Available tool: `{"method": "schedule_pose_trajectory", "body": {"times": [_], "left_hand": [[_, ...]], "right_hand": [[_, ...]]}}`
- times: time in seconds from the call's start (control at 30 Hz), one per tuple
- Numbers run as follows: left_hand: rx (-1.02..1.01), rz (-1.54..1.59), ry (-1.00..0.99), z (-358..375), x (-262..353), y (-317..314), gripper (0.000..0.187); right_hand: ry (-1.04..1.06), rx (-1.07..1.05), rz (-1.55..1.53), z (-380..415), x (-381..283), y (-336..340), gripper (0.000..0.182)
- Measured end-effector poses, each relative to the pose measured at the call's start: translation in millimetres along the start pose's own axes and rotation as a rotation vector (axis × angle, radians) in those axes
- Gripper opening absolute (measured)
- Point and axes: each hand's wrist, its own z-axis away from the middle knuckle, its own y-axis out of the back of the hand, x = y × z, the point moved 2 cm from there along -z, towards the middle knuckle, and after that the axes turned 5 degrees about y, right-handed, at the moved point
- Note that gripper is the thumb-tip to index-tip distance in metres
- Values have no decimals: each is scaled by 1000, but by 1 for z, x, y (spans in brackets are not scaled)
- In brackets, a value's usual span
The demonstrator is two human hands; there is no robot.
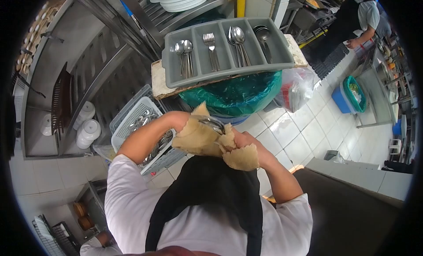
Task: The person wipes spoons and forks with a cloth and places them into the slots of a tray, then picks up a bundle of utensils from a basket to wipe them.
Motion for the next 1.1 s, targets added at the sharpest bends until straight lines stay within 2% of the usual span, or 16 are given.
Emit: {"method": "schedule_pose_trajectory", "body": {"times": [0.03,0.1,0.2,0.27,0.3,0.37,0.4,0.47,0.53,0.6,0.67,0.77,0.83,0.97,1.03,1.1], "left_hand": [[-33,-157,-115,-3,-1,-1,63],[396,-263,-415,12,2,23,54],[788,694,-244,11,-22,42,30],[1169,1124,-520,-3,-1,39,20],[1300,1158,-499,-15,22,40,19],[1560,1224,-461,-33,70,37,19],[1504,1254,-448,-39,73,36,17],[1413,1303,-410,-42,72,31,17],[1625,423,-52,-36,100,20,17],[1678,419,227,-31,135,6,20],[1559,1100,-137,-34,122,9,22],[1576,625,-312,-29,86,19,29],[1254,1489,-657,-31,65,32,30],[1356,1655,-589,-45,46,17,28],[1421,1316,-414,-46,31,18,25],[1256,1560,-506,-53,40,2,22]], "right_hand": [[6,-62,71,-1,-4,4,28],[58,52,-51,-1,19,3,26],[58,168,-312,-7,40,-20,21],[18,270,-444,-17,28,-41,15],[134,472,-440,-28,12,-50,19],[39,395,-945,-40,4,-65,10],[257,431,-366,-39,1,-62,13],[159,516,-429,-39,-1,-63,12],[234,618,-298,-39,-9,-61,12],[287,752,-226,-42,-14,-60,16],[205,602,-351,-43,-3,-61,14],[86,442,-623,-37,-11,-55,9],[73,420,-732,-34,-17,-56,8],[152,477,-566,-30,-24,-49,6],[142,512,-430,-27,-25,-47,6],[102,575,-316,-24,-23,-49,13]]}}
